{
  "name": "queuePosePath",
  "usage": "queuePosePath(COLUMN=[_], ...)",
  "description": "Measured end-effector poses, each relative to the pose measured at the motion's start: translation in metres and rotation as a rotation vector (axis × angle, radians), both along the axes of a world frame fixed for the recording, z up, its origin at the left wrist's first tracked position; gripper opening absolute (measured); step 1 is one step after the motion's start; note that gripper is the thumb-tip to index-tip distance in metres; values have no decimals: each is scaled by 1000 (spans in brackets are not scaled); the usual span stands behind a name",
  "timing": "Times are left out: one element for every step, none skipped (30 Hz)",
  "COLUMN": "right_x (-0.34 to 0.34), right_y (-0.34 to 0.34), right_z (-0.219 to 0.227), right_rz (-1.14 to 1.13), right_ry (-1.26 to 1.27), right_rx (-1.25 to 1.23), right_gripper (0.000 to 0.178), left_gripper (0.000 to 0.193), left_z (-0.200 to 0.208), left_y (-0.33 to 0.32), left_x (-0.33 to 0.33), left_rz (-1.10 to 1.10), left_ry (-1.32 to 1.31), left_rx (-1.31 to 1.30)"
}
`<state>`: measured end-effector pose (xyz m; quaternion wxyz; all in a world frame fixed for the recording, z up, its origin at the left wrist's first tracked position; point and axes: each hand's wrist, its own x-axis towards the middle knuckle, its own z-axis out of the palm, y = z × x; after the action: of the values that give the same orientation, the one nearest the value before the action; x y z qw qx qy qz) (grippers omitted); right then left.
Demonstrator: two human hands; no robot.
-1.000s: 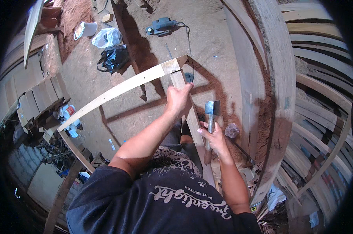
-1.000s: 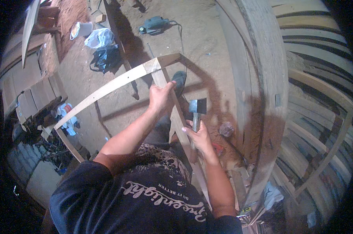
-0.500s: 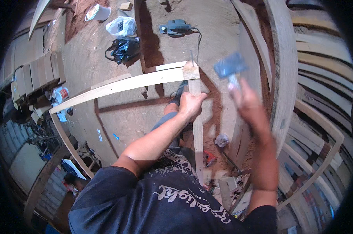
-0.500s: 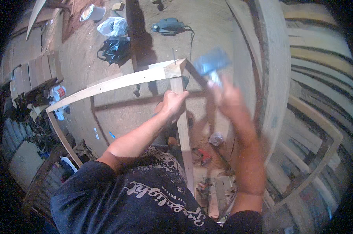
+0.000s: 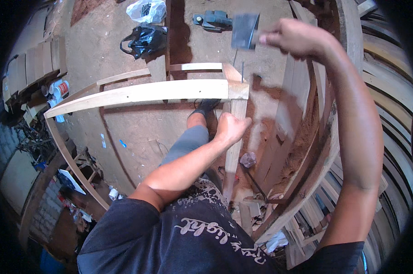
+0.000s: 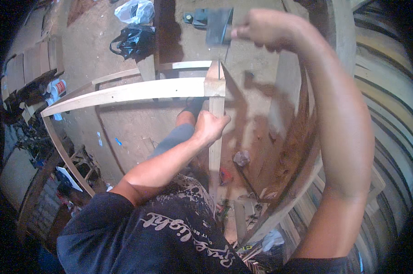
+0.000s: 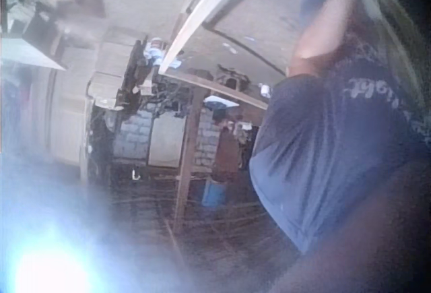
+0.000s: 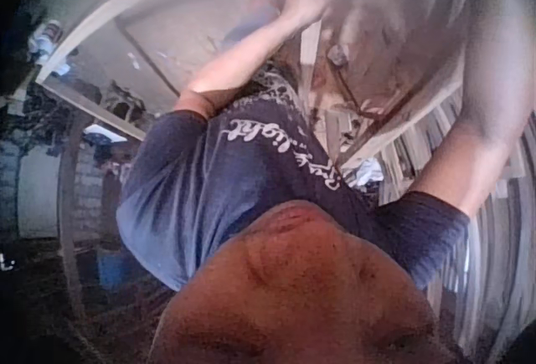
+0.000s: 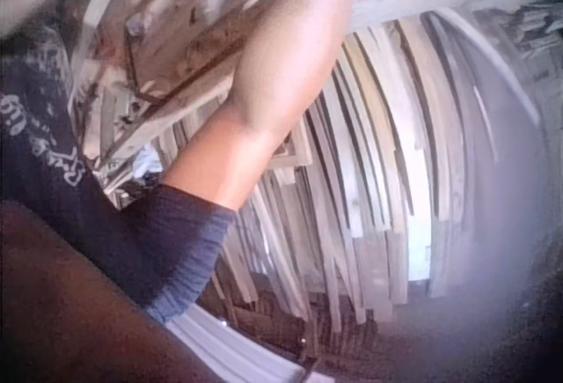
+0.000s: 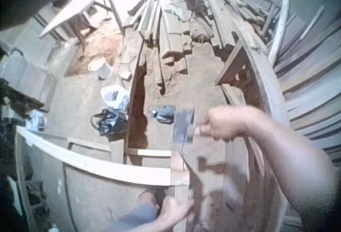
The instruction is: The person assembles a wooden frame by hammering nails into joints and measuring the structure with a tape measure. They repeatedly adjust the frame and verify dimensions while working in a cluttered workshop.
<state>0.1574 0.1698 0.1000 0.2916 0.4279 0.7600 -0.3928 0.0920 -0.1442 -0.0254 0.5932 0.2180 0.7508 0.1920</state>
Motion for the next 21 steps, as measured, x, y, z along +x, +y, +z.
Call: queuePosePath(right_x=[4, 7, 10, 10, 10, 10, 1, 2, 4, 4, 5, 6, 15, 19, 22, 20, 16, 10, 3, -2, -3], right_y=[6, 11, 11, 11, 7, 4, -9, -11, -11, -9, -4, 0, 7, 8, 6, 3, -2, -7, -11, -20, -27], right_z=[-3, -8, -11, -13, -15, -14, -5, -4, -3, 0, 4, 3, -6, -12, -16, -16, -15, -12, -9, -6, -4], right_rz=[-73, -166, -258, -180, -103, -27, 166, 183, 200, 148, 96, 45, -38, -158, -277, -245, -212, -179, 106, 151, 196], right_ry=[18, 107, 196, 119, 42, -36, -229, -207, -185, -168, -151, -133, -74, 109, 292, 246, 200, 155, -101, -162, -223], right_rx=[102, 190, 279, 240, 203, 165, 23, -14, -51, -27, -3, 20, 137, 245, 353, 311, 269, 228, 42, 2, -39], right_gripper=[41, 41, 42, 42, 42, 42, 42, 42, 41, 41, 41, 41, 42, 43, 45, 45, 45, 45, 43, 42, 41], left_gripper=[42, 42, 42, 42, 42, 42, 42, 41, 41, 41, 41, 41, 41, 41, 42, 42, 42, 42, 43, 43, 43], left_z=[4, 7, 8, 9, 11, 14, 20, 24, 23, 22, 21, 17, 12, 10, 9, 9, 9, 10, 15, 17, 11], left_y=[8, 12, 12, 15, 18, 19, 19, 18, 16, 13, 9, 9, 11, 13, 11, 13, 14, 15, 14, 14, 11], left_x=[-4, -6, -5, -5, -6, -5, -5, -5, -5, -5, -5, -5, -7, -7, -6, -5, -5, -4, -5, -5, -3], left_rz=[-15, -31, -48, -57, -68, -81, -97, -113, -97, -74, -50, -56, -76, -93, -89, -79, -68, -67, -78, -87, -80], left_ry=[-28, -57, -54, -47, -39, -10, 17, 44, 34, 28, 22, 14, 1, -13, -18, -17, -17, -12, -7, -10, -20], left_rx=[-21, -42, -58, -72, -84, -75, -68, -62, -54, -49, -43, -48, -48, -48, -55, -60, -64, -70, -80, -90, -62])
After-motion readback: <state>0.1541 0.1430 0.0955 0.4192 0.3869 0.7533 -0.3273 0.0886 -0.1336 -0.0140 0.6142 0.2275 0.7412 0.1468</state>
